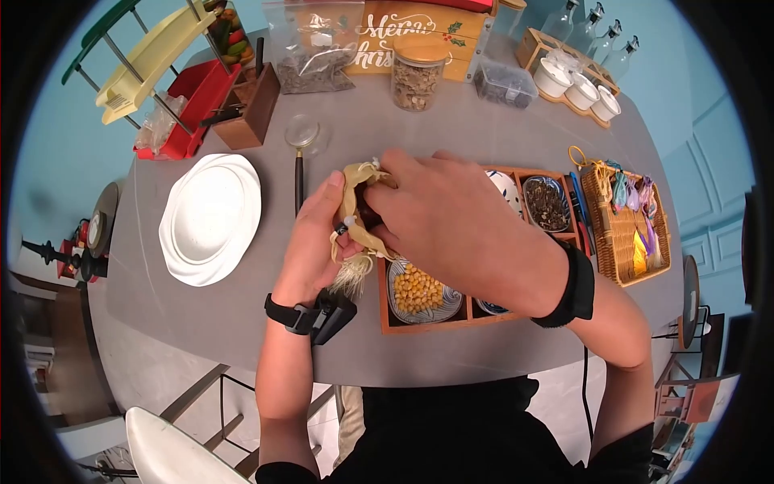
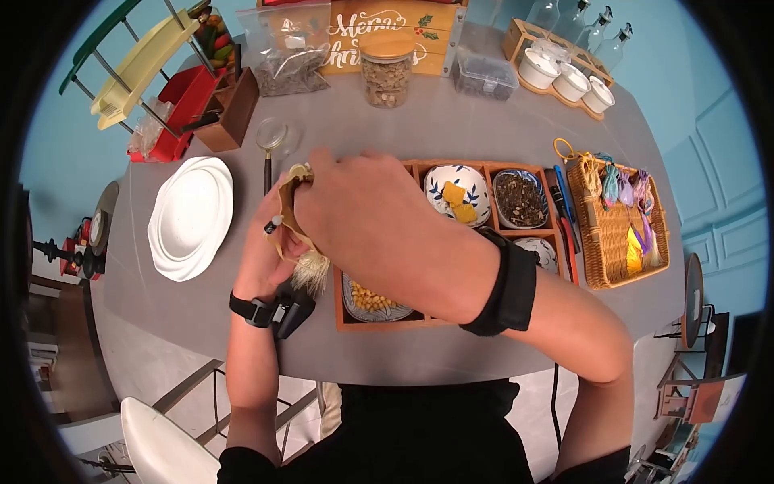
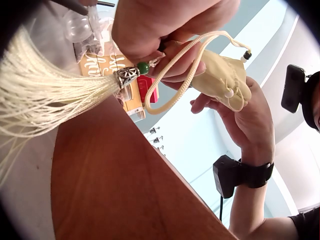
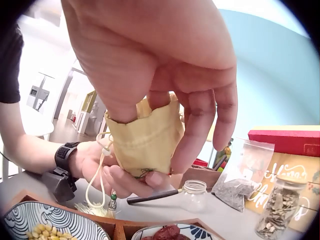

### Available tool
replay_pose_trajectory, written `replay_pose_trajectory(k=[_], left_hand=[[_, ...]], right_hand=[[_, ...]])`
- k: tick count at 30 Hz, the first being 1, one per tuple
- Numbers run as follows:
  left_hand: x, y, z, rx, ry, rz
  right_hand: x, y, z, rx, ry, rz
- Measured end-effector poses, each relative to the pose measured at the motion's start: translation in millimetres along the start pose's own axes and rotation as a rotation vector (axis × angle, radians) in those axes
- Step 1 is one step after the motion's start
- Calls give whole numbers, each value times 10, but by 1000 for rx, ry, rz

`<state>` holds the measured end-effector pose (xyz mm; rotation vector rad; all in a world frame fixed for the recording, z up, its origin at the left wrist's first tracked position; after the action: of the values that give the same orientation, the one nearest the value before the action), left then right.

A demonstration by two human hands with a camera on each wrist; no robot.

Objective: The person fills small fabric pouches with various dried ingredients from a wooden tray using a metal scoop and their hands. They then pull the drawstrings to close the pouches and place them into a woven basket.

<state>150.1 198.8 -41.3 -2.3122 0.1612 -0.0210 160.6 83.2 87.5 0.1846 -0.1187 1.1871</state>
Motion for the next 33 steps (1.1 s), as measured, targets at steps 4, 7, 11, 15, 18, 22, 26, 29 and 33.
replay_pose_trajectory(k=[4, 7, 11, 15, 18, 22, 26, 29, 33], left_hand=[[-7, -25, 31, 66, -47, 27], [-16, -103, 72, 162, -211, -36], [-79, -189, 322, 52, -316, -132], [-43, -251, 179, -7, -256, -215], [-62, -246, 133, -38, -384, -197], [-19, -185, 105, -26, -118, -151], [-77, -172, 132, 41, -272, -143], [-51, -163, 42, 50, -181, -114], [-15, -156, -15, 50, -41, -112]], right_hand=[[20, -35, -23, 34, 7, -4], [-18, -129, 143, 298, -24, -85], [-68, -588, 326, 423, -29, -292], [-93, -990, -346, 379, 275, -417], [-99, -952, -481, 287, 206, -295], [-71, -750, -150, 306, 46, -294], [-94, -248, 466, 373, -352, 17], [42, -127, 252, 131, -230, 43], [143, -265, 13, 143, -96, 14]])
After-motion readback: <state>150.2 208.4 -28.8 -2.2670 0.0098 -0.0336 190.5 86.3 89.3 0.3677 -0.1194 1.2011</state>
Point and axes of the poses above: each hand's wrist, its own x-axis towards the middle knuckle, its own z-axis out of the back of the hand, y = z × x, the point moved 7 cm from there along x, towards the middle knuckle, and after that the axes turned 8 degrees about y, right-handed, at the moved point
